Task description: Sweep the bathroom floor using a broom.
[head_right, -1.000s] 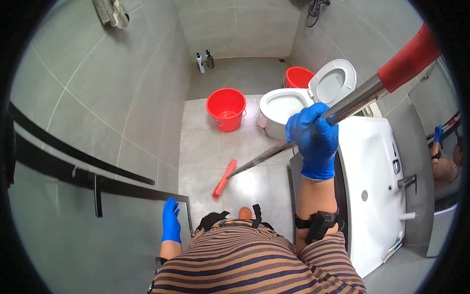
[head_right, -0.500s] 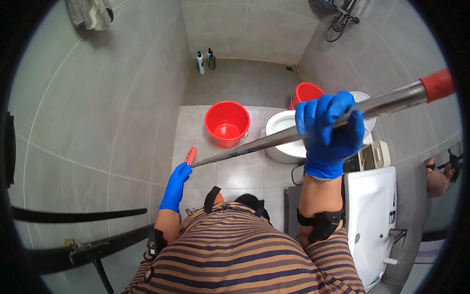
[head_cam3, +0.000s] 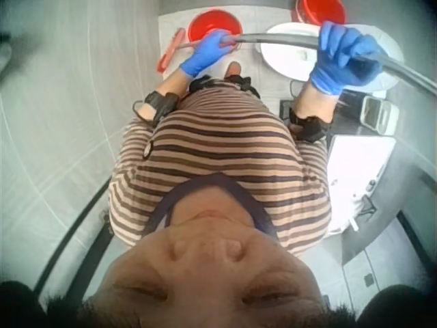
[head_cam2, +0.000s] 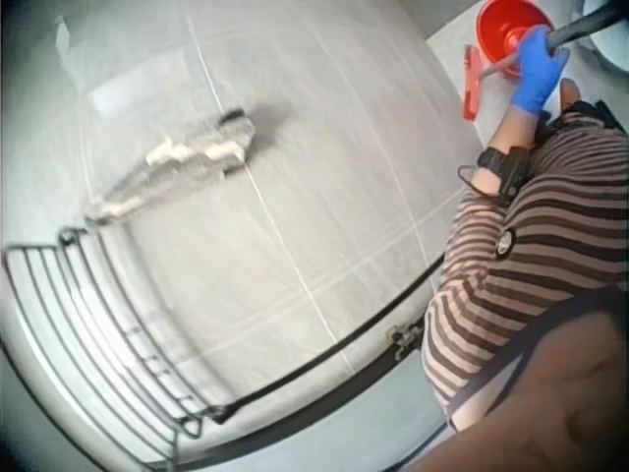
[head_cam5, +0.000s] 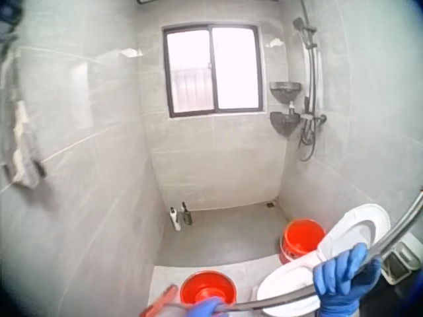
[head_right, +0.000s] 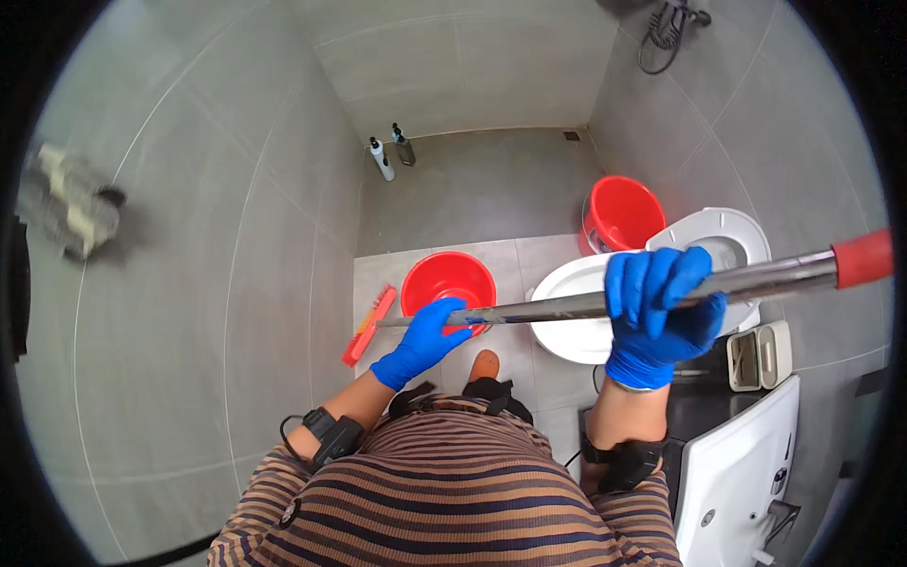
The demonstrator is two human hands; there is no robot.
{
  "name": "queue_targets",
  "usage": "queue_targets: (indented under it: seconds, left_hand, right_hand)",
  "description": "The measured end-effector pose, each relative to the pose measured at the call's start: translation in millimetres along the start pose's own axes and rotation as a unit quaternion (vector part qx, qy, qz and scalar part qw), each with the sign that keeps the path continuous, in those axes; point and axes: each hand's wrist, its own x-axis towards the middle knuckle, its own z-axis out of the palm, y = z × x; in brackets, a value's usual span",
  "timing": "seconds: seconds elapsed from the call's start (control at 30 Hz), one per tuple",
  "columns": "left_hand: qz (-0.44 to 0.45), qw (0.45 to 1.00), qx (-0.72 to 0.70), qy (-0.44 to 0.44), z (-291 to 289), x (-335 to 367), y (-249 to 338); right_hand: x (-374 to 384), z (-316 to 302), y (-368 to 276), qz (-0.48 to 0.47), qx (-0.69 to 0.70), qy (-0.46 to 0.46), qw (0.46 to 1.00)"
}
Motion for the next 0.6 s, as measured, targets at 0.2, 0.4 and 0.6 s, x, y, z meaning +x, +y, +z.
queue_targets:
  seconds: [0.2, 0.4, 0.6]
  left_hand:
    - [-0.003, 0.993, 0.012, -0.121, 32.2, 69.8, -31.0]
    - [0.032, 0.991, -0.017, -0.127, 45.9, 101.6, -35.9]
    - [0.067, 0.980, -0.012, -0.184, 49.3, 136.8, -35.4]
  right_hand:
    - [21.6, -55.3, -1.2, 0.008, -0.043, 0.042, 0.998]
    - [25.7, -80.0, -10.5, 0.056, -0.102, 0.064, 0.991]
    - [25.8, -90.5, -34.3, 0.037, -0.130, 0.037, 0.990]
